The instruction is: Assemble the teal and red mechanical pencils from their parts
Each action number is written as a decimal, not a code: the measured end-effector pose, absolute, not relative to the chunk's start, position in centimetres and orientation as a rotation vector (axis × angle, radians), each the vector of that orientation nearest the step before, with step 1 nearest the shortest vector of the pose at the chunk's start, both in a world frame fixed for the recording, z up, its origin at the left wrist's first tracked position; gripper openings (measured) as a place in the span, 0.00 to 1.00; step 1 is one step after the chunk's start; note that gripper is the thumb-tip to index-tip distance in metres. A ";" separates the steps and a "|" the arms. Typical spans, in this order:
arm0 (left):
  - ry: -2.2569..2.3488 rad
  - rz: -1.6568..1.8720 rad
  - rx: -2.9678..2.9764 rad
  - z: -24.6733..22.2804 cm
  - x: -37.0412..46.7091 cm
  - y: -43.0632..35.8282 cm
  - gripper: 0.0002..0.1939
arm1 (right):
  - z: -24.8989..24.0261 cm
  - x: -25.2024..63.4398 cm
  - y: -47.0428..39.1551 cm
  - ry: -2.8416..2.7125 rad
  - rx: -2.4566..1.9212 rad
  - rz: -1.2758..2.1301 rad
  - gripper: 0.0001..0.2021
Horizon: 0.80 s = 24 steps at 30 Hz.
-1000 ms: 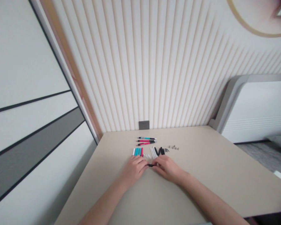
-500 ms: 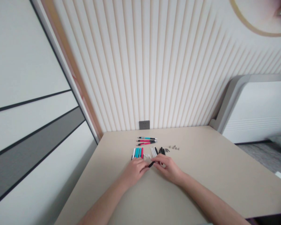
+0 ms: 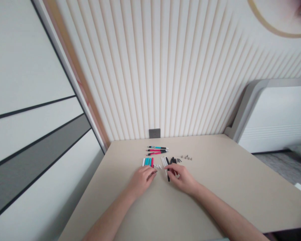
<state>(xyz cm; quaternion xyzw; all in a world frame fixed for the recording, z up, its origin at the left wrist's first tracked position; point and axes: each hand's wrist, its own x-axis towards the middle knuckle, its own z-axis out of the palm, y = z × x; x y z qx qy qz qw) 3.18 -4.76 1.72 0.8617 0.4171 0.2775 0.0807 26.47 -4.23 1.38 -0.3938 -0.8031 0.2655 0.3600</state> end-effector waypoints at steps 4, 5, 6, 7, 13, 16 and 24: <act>1.155 0.772 2.645 1.7 3.4 -4.9 0.06 | 1.1 25.8 -4.6 -2.159 -0.975 0.703 0.12; 1.135 0.756 2.664 1.6 3.5 -4.9 0.05 | 1.1 25.7 -4.6 -2.186 -0.960 0.694 0.12; 1.119 0.741 2.679 1.6 3.5 -4.9 0.06 | 1.1 25.7 -4.7 -2.217 -0.943 0.681 0.12; 1.104 0.730 2.690 1.5 3.5 -4.9 0.06 | 1.2 25.6 -4.7 -2.246 -0.925 0.664 0.12; 1.072 0.744 2.683 1.4 3.6 -4.8 0.07 | 1.7 25.6 -4.9 -2.329 -0.909 0.575 0.10; 1.086 0.758 2.668 1.4 3.6 -4.8 0.06 | 1.7 25.4 -5.0 -2.357 -0.908 0.517 0.08; 1.182 0.859 2.593 1.8 3.3 -4.9 0.06 | 2.1 27.1 -3.6 -2.123 -1.311 0.418 0.07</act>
